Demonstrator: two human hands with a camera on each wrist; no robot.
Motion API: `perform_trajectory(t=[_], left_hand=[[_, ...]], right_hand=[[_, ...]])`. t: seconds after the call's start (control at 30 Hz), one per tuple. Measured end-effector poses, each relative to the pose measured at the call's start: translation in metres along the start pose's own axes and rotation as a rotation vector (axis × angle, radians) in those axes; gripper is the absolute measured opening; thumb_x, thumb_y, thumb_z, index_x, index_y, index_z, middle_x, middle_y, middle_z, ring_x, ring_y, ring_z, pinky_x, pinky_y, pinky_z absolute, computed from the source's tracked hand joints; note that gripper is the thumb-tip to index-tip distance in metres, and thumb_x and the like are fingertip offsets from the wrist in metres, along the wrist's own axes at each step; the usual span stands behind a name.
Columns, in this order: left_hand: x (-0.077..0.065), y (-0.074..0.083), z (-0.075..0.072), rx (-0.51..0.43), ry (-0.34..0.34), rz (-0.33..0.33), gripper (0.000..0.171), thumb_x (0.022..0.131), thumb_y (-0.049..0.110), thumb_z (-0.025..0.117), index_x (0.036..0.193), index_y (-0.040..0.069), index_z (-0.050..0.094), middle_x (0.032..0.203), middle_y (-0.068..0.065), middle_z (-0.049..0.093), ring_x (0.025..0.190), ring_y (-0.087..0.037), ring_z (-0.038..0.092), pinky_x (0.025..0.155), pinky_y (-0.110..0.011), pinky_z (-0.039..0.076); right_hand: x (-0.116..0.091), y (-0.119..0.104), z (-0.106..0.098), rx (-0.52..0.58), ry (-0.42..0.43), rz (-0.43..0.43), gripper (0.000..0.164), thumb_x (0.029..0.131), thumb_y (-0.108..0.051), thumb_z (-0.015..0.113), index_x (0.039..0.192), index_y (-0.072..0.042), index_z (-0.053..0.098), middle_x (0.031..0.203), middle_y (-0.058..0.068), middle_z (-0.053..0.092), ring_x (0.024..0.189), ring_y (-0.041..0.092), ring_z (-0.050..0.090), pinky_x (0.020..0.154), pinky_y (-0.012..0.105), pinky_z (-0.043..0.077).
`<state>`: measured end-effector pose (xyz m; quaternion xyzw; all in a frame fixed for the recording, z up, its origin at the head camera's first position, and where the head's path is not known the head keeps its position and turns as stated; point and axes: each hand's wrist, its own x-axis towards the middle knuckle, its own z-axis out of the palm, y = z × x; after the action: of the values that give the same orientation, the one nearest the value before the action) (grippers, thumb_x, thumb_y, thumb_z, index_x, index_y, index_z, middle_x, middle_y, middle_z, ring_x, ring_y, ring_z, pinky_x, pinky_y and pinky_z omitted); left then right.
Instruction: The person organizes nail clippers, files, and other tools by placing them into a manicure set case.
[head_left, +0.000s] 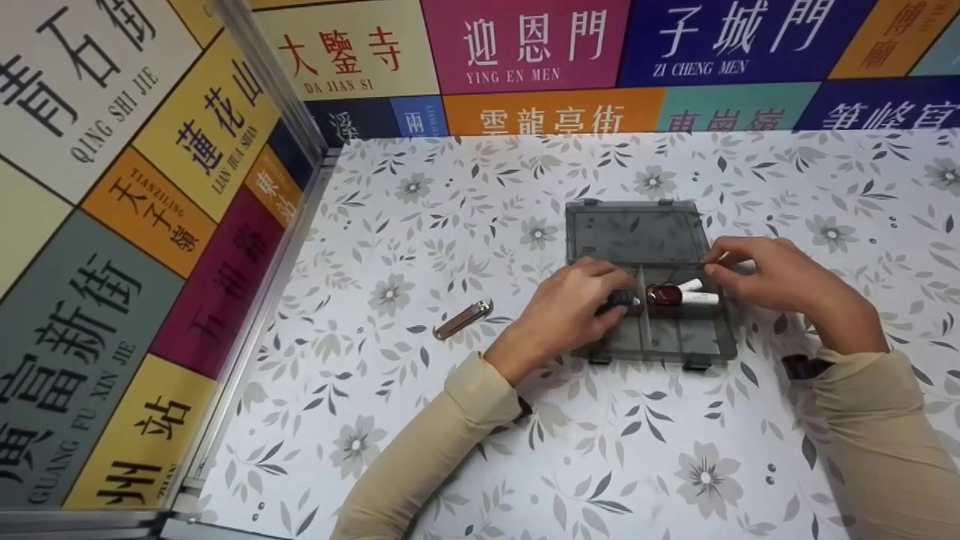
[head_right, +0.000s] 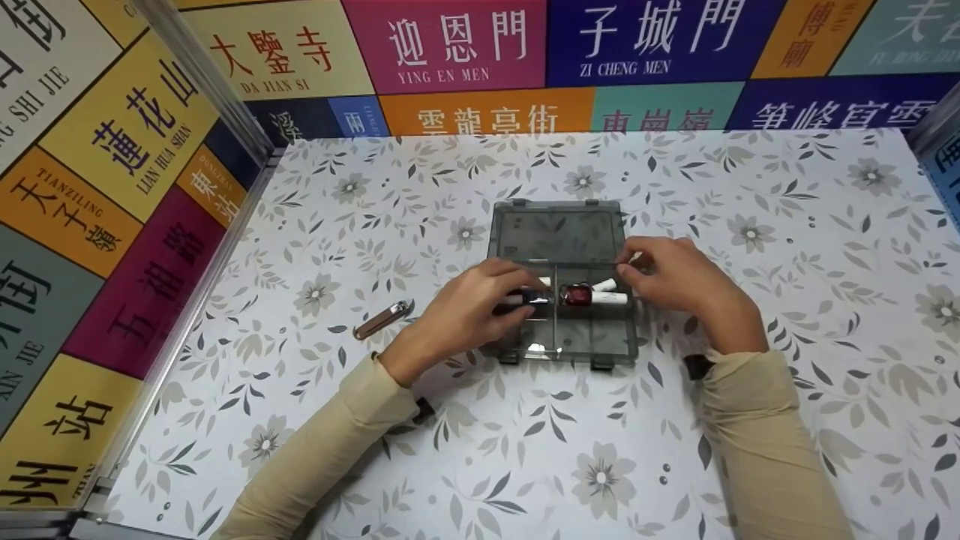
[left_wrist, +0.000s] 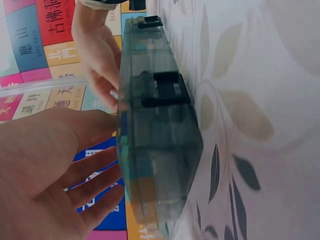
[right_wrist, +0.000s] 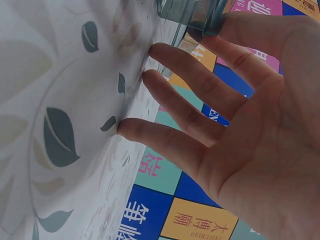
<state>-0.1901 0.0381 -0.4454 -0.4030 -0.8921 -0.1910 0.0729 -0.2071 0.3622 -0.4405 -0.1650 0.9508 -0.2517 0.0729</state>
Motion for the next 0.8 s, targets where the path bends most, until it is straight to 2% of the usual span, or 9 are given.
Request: perform_trajectory(t=[0.23, 0.57, 0.8], left_hand=[[-0.012, -0.010, -0.008, 0.005, 0.015, -0.031, 0.027, 0.103, 0.029, 0.074, 0.128, 0.018, 0.075, 0.132, 0.000, 0.075, 0.126, -0.017, 0.069, 0.103, -0.032, 0.060], [-0.034, -0.017, -0.015, -0.007, 0.020, -0.062, 0.028, 0.102, 0.026, 0.075, 0.129, 0.019, 0.075, 0.134, 0.000, 0.076, 0.124, -0.018, 0.071, 0.104, -0.032, 0.061], [-0.053, -0.026, -0.020, -0.026, 0.048, -0.080, 0.030, 0.103, 0.026, 0.074, 0.133, 0.020, 0.074, 0.134, 0.001, 0.076, 0.127, -0.018, 0.069, 0.105, -0.033, 0.060]], right_hand=[[-0.001, -0.002, -0.001, -0.012, -0.008, 0.024, 0.014, 0.108, -0.023, 0.065, 0.117, -0.016, 0.075, 0.117, 0.017, 0.081, 0.115, 0.045, 0.074, 0.087, 0.053, 0.057], [-0.001, -0.001, -0.002, -0.003, -0.019, 0.032, 0.016, 0.108, -0.021, 0.064, 0.119, -0.015, 0.074, 0.118, 0.017, 0.080, 0.117, 0.046, 0.073, 0.091, 0.057, 0.057], [-0.001, -0.002, -0.001, 0.001, -0.022, 0.036, 0.015, 0.109, -0.023, 0.064, 0.118, -0.016, 0.074, 0.119, 0.017, 0.080, 0.118, 0.045, 0.073, 0.091, 0.057, 0.056]])
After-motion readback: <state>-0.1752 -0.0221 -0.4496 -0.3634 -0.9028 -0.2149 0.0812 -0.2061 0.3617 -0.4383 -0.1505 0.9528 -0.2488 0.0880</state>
